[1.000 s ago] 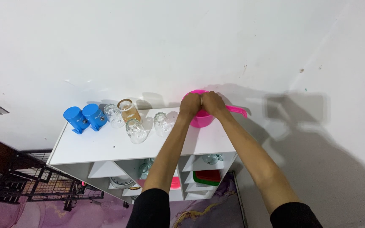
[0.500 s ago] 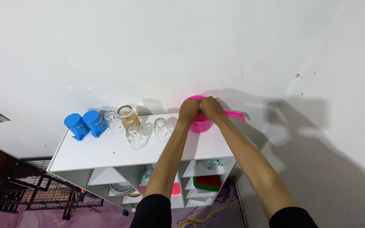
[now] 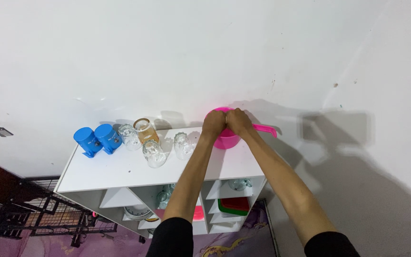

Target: The person wets a cloth in a pink pitcher, then wipes a glass jar on a white shelf. The cloth is wrung out and used to clean the jar's exterior repeatedly.

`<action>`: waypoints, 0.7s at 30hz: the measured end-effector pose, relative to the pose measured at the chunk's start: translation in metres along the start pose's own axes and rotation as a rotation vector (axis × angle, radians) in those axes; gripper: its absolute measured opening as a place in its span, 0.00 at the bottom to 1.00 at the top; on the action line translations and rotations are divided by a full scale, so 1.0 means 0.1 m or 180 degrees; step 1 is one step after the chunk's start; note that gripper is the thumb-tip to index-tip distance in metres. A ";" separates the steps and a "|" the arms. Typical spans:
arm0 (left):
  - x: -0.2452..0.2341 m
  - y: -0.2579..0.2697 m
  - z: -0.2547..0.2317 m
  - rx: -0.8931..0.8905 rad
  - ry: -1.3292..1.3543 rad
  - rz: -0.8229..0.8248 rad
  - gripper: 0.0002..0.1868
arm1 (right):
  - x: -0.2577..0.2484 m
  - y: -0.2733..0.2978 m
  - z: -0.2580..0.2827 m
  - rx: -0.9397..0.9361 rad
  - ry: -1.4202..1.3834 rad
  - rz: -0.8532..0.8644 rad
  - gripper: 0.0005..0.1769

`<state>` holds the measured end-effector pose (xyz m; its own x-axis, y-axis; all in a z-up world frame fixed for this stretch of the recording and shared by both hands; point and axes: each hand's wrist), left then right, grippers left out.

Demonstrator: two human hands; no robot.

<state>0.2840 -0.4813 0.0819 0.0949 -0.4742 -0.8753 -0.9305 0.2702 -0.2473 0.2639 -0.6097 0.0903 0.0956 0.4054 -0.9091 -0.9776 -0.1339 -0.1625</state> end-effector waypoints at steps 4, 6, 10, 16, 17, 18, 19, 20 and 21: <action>0.03 0.06 0.04 0.0211 0.0019 0.0059 0.15 | -0.16 0.11 0.04 -0.0213 -0.0251 0.0058 0.18; 0.01 0.07 0.07 0.0338 0.0090 0.0045 0.18 | -0.44 0.21 0.09 -0.0567 -0.0319 0.0107 0.30; -0.11 0.18 0.02 0.0741 -0.0063 -0.0121 0.21 | -0.81 0.23 0.09 -0.0247 -0.1191 0.0803 0.33; -0.29 0.28 -0.10 0.1143 -0.0561 -0.0302 0.20 | -0.71 -0.07 -0.06 0.0299 -0.1351 0.1039 0.33; -0.31 0.29 -0.09 0.1170 -0.0722 -0.0348 0.20 | -0.68 -0.09 -0.05 0.0241 -0.1077 0.1006 0.35; -0.29 0.28 -0.09 0.1165 -0.0721 -0.0346 0.20 | -0.65 -0.08 -0.05 0.0240 -0.1077 0.1010 0.35; -0.27 0.28 -0.09 0.1096 -0.0791 -0.0396 0.19 | -0.62 -0.07 -0.05 0.0269 -0.0889 0.0938 0.37; -0.25 0.27 -0.08 0.1026 -0.0861 -0.0446 0.17 | -0.59 -0.06 -0.05 0.0297 -0.0701 0.0865 0.40; -0.18 0.22 -0.07 0.1024 -0.0859 -0.0440 0.17 | -0.59 -0.05 -0.02 0.0301 -0.0702 0.0870 0.40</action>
<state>0.2591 -0.4729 0.0948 0.3396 -0.3000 -0.8915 -0.7490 0.4870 -0.4492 0.2635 -0.6351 0.1436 -0.2044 0.5528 -0.8078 -0.9754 -0.1843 0.1206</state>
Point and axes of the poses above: each hand's wrist, its own y-axis away from the middle knuckle, its own x-axis out of the palm, z = x × y, and after that the axes turned 6 degrees about -z, right-handed
